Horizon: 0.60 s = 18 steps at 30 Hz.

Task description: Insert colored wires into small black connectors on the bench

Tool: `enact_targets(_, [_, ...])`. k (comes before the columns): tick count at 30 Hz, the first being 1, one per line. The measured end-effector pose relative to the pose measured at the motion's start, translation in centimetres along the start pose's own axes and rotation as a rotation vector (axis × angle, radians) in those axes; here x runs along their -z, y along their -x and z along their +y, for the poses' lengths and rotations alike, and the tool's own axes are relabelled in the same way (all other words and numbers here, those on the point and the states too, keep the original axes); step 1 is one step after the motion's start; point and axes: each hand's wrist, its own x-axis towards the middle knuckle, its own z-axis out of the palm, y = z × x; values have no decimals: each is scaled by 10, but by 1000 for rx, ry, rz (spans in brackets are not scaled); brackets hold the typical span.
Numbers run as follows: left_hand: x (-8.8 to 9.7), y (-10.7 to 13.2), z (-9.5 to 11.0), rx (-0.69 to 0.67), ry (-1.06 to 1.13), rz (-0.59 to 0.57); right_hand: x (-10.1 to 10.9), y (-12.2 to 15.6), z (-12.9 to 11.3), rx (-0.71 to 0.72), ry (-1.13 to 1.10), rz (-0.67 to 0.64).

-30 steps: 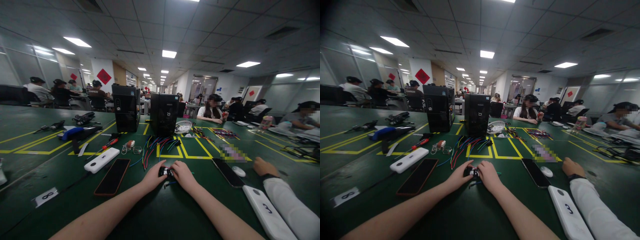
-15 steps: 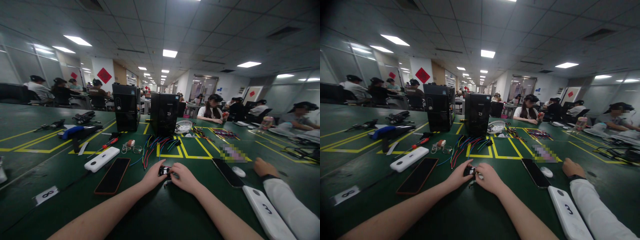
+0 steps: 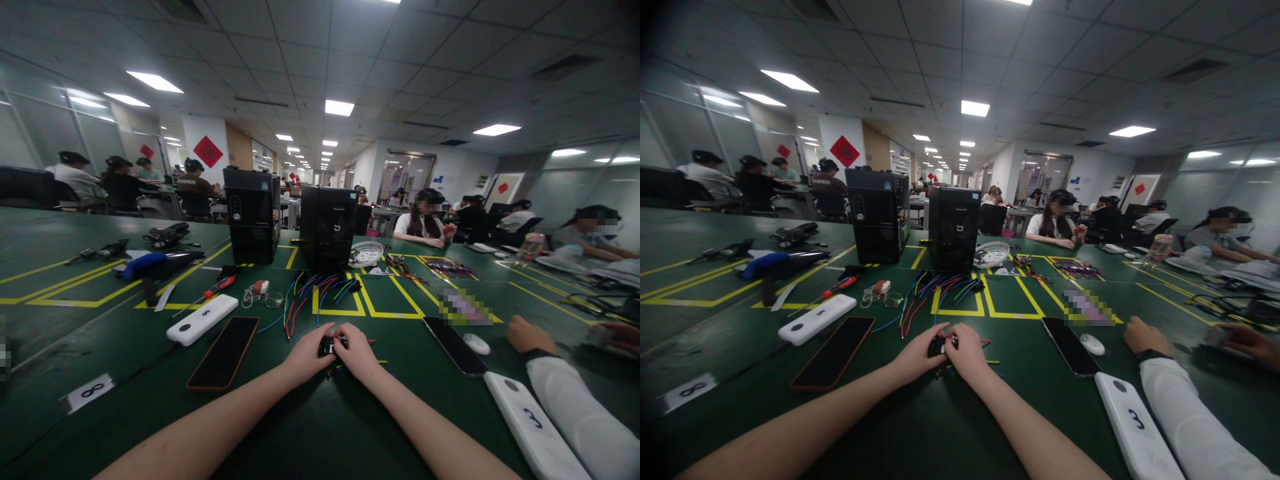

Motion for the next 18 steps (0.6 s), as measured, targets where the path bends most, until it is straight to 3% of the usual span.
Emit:
enact_targets(9, [-2, -2, 1, -21, -3, -6, -7, 3, 4, 3, -81, 119])
enact_targets(18, [-2, -3, 1, -25, -22, -17, -10, 3, 10, 29, -115, 134])
